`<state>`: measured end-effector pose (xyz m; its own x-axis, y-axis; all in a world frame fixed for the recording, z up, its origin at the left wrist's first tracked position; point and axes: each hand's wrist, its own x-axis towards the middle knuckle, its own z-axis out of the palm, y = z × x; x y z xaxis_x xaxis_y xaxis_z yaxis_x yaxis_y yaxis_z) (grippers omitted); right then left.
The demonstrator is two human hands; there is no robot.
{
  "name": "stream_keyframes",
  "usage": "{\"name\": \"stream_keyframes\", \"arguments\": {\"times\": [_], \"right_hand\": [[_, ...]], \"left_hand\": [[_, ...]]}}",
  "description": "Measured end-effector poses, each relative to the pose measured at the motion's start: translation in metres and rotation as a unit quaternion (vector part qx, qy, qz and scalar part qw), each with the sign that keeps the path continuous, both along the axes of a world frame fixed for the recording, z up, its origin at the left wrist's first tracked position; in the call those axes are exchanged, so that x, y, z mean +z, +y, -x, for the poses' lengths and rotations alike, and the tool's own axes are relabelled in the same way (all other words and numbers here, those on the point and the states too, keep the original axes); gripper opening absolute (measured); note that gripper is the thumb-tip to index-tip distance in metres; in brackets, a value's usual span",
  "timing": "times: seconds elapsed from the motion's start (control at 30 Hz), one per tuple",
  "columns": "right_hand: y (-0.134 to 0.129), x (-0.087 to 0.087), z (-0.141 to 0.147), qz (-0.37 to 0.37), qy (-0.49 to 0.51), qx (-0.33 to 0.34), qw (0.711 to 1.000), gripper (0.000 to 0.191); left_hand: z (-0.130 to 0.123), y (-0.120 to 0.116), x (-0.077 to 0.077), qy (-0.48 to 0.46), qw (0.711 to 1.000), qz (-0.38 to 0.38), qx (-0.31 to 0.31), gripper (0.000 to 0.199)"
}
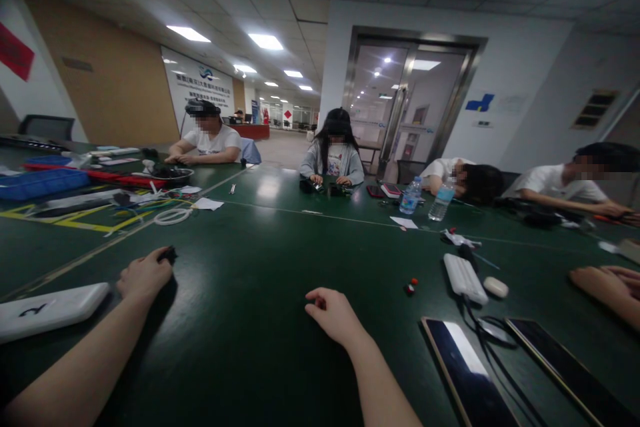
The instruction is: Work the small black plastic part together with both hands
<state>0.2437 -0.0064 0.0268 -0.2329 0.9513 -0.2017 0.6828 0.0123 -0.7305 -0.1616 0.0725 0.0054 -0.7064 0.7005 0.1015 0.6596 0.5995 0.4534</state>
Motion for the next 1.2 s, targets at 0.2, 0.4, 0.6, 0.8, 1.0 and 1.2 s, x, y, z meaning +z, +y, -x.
{"name": "stream_keyframes", "arguments": {"times": [0.2,0.4,0.6,0.8,1.0,1.2], "right_hand": [[-0.0005,0.0005,-0.0002,0.007,0.004,-0.001,1.000,0.033],[-0.0006,0.0007,-0.0004,0.013,0.004,-0.003,1.000,0.033],[0.0014,-0.0027,0.0003,-0.012,0.002,0.005,1.000,0.032],[0.0008,-0.0030,-0.0012,-0.005,0.010,0.006,1.000,0.033],[0.0018,-0.0047,-0.0024,-0.004,0.005,0.005,1.000,0.033],[0.0020,-0.0061,-0.0027,0.001,0.011,0.007,1.000,0.033]], "left_hand": [[-0.0011,-0.0016,0.0028,-0.016,1.000,0.003,-0.008,0.048],[-0.0021,-0.0029,0.0044,-0.014,1.000,0.000,-0.010,0.048],[-0.0028,-0.0032,0.0046,-0.015,1.000,0.003,-0.013,0.048],[-0.0014,-0.0027,0.0048,-0.016,1.000,0.001,-0.013,0.048],[-0.0014,-0.0020,0.0042,-0.017,1.000,0.003,-0.011,0.048],[-0.0001,-0.0010,0.0031,-0.020,1.000,-0.011,-0.009,0.048]]}}
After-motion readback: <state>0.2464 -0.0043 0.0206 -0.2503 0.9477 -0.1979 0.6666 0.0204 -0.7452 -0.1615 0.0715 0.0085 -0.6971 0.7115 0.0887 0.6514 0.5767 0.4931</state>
